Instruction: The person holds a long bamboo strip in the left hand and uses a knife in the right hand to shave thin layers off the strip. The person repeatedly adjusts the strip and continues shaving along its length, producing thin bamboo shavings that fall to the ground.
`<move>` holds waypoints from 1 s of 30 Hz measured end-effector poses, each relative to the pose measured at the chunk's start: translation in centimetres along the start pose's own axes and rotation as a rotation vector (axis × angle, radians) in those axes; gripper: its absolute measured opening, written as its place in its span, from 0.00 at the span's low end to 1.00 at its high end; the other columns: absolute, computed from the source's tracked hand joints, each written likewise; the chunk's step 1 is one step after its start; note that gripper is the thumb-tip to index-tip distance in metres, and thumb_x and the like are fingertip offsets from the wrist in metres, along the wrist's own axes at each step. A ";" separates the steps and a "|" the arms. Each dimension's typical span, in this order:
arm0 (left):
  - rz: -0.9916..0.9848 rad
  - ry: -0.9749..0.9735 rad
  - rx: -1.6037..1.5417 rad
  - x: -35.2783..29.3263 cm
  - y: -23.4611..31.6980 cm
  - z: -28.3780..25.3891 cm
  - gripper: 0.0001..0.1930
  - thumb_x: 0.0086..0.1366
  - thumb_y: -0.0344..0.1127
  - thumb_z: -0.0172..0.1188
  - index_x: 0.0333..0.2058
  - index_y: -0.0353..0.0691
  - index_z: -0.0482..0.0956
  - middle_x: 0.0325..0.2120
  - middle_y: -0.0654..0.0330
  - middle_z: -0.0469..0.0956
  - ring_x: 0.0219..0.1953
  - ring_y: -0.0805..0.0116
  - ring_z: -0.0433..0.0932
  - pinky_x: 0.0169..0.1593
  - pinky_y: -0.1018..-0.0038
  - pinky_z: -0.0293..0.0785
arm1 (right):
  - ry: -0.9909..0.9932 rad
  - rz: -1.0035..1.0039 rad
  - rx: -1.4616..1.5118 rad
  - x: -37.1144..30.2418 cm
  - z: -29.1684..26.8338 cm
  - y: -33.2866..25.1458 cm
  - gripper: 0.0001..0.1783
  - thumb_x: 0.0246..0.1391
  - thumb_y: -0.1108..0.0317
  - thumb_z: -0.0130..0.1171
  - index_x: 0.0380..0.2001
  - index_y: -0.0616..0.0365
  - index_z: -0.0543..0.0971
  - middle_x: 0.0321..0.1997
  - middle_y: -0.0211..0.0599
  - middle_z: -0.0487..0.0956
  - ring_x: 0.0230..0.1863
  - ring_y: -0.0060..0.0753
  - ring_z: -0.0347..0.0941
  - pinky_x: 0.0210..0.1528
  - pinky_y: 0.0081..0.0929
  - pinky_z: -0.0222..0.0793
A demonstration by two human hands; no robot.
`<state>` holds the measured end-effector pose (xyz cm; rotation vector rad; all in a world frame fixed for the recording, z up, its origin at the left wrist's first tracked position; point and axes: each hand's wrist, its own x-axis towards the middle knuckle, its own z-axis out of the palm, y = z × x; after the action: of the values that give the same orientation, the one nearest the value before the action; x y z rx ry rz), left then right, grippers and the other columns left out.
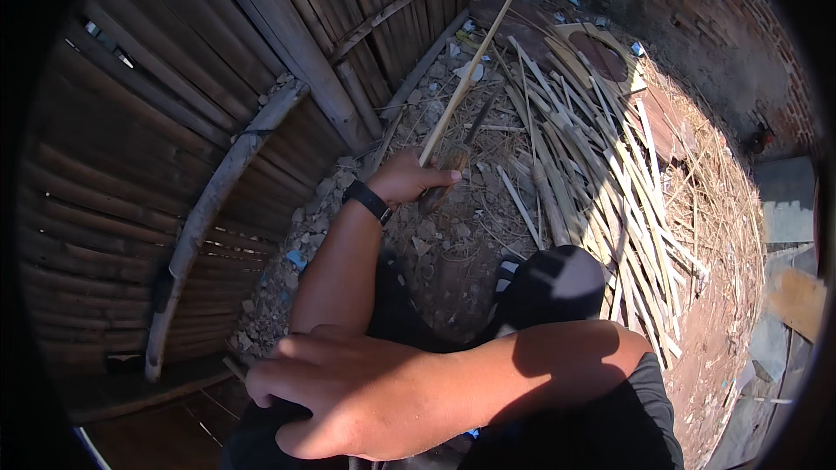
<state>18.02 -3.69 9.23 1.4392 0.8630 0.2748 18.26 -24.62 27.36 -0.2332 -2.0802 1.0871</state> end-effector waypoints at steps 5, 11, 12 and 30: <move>0.113 0.007 -0.031 -0.2 -0.9 -0.1 0.23 0.51 0.43 0.76 0.36 0.34 0.75 0.25 0.62 0.76 0.27 0.73 0.76 0.31 0.75 0.71 | 0.359 0.390 0.126 -9.1 -4.8 5.3 0.19 0.57 0.52 0.62 0.34 0.60 0.74 0.43 0.40 0.72 0.45 0.32 0.71 0.42 0.32 0.70; 0.045 0.059 0.057 -1.6 2.6 0.3 0.24 0.50 0.41 0.76 0.41 0.33 0.77 0.30 0.63 0.76 0.33 0.74 0.75 0.37 0.76 0.72 | 1.337 1.229 0.542 -15.1 -11.8 17.4 0.25 0.61 0.46 0.57 0.46 0.58 0.73 0.38 0.35 0.77 0.41 0.28 0.74 0.47 0.37 0.71; 0.058 0.103 0.087 -1.3 2.2 0.5 0.25 0.50 0.41 0.76 0.41 0.33 0.77 0.31 0.62 0.76 0.33 0.74 0.75 0.37 0.76 0.72 | 1.257 1.171 0.597 -14.7 -12.0 17.8 0.25 0.62 0.47 0.56 0.48 0.58 0.73 0.40 0.36 0.77 0.43 0.30 0.74 0.48 0.42 0.70; -0.083 0.291 0.824 -8.9 1.8 -7.2 0.20 0.64 0.46 0.60 0.37 0.29 0.79 0.26 0.51 0.80 0.27 0.59 0.80 0.34 0.63 0.73 | 1.520 1.103 0.142 -19.7 -16.1 17.3 0.12 0.56 0.65 0.61 0.34 0.55 0.67 0.24 0.28 0.68 0.21 0.23 0.66 0.22 0.31 0.65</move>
<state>7.82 -3.74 14.72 2.1461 1.3633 0.0562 40.14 -13.19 9.01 -1.6372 -0.3808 0.9931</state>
